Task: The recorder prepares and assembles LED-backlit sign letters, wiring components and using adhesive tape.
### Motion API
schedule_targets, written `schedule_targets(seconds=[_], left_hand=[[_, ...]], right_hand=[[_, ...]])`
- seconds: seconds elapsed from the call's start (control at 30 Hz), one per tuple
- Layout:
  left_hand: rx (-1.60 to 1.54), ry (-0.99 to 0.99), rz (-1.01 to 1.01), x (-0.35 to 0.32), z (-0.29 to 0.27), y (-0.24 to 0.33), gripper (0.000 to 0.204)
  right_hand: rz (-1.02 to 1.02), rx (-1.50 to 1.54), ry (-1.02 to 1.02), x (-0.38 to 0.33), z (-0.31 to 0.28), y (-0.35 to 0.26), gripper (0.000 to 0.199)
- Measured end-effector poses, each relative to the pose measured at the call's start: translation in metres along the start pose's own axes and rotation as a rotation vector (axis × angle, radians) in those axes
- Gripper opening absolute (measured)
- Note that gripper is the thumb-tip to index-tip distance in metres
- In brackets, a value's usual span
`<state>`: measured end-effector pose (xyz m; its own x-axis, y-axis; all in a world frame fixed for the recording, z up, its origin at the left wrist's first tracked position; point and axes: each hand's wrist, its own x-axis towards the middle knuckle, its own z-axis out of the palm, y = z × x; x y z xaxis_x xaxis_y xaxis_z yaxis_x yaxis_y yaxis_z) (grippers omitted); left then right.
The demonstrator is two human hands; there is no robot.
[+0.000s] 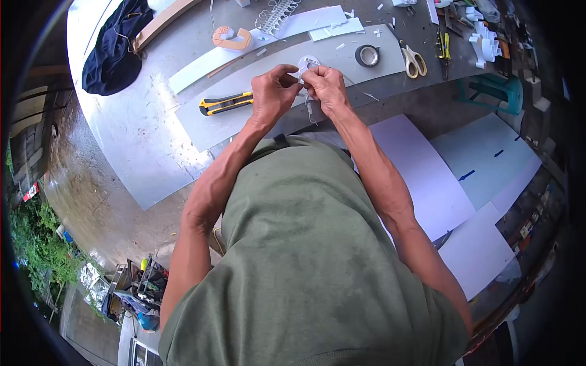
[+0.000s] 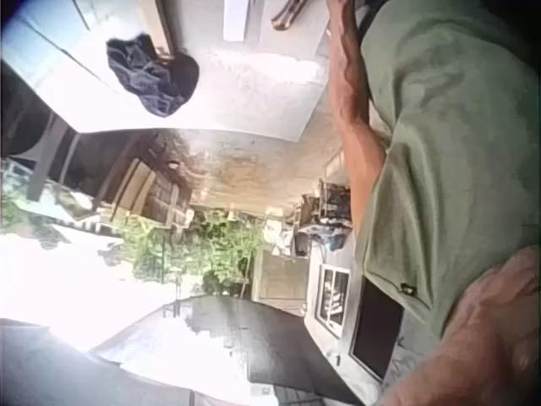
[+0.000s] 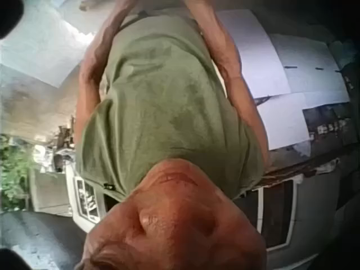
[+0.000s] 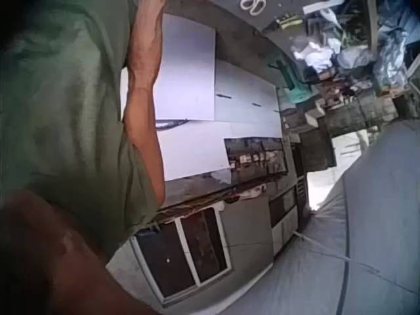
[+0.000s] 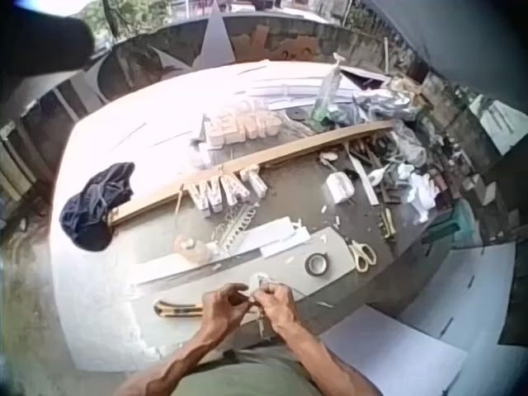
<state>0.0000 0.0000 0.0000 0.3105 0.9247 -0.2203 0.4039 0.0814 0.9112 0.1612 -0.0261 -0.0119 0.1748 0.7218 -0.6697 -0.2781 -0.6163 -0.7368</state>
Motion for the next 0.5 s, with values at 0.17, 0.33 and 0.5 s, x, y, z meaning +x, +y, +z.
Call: schedule_targets(seconds=[0.17, 0.33, 0.5], left_hand=[[-0.331, -0.019, -0.300, 0.009, -0.012, 0.010, 0.038], [-0.470, 0.041, -0.287, 0.009, -0.019, -0.004, 0.038], [-0.400, 0.079, -0.189, 0.007, -0.013, -0.001, 0.034]], right_hand=[[0.025, 0.121, -0.079, 0.007, -0.004, -0.002, 0.013], [0.030, 0.087, -0.112, -0.006, -0.005, -0.012, 0.015], [-0.074, 0.007, -0.085, -0.007, -0.005, -0.014, 0.018]])
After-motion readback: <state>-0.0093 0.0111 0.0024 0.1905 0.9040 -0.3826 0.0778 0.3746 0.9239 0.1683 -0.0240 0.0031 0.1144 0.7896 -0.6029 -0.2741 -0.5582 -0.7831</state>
